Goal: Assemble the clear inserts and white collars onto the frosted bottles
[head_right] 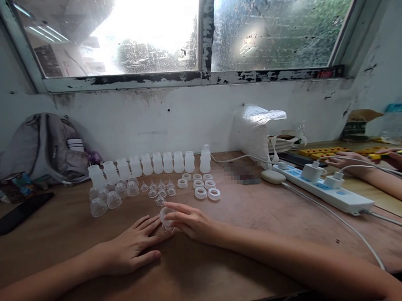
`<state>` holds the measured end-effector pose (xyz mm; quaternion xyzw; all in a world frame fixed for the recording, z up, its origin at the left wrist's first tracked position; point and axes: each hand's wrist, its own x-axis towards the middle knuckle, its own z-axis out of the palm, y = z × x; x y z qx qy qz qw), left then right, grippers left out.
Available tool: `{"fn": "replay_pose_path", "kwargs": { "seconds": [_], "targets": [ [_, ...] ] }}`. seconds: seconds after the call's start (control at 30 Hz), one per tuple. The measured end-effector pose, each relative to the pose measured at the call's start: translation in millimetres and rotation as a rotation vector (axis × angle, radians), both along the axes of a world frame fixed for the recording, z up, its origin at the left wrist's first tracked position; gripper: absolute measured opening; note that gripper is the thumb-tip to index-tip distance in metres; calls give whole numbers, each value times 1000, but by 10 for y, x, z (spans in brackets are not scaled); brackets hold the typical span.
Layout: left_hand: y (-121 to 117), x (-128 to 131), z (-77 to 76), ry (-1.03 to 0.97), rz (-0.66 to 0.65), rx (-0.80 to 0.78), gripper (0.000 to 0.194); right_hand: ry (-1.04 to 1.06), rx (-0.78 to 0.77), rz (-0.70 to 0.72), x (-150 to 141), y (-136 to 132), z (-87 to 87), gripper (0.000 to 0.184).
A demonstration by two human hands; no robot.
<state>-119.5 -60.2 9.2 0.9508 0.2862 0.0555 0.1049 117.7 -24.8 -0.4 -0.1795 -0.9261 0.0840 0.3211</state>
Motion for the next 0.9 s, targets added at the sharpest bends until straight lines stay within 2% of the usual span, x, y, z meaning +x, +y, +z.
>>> {"fn": "replay_pose_path", "kwargs": {
  "seconds": [0.13, 0.37, 0.47, 0.57, 0.67, 0.77, 0.9],
  "targets": [
    [-8, -9, 3, -16, -8, 31, 46, -103, -93, 40, -28, -16, 53, 26],
    [-21, 8, 44, 8, -32, 2, 47, -193, -115, 65, -20, -23, 83, 33],
    [-23, 16, 55, -4, -29, 13, 47, -124, -110, 7, -2, -22, 68, 35],
    [-19, 18, 51, -8, -13, 30, 47, -52, -94, -108, -25, -1, 48, 29],
    [-9, 32, 53, -44, -6, 58, 45, -131, -122, -186, -139, 64, 34, 20],
    [5, 61, 70, -73, -9, 77, 39, -193, -191, -150, -309, 167, 29, 21],
    [4, 79, 70, -152, 13, 54, 40, -66, -320, -74, -446, 274, 36, 30]
  ]
}}
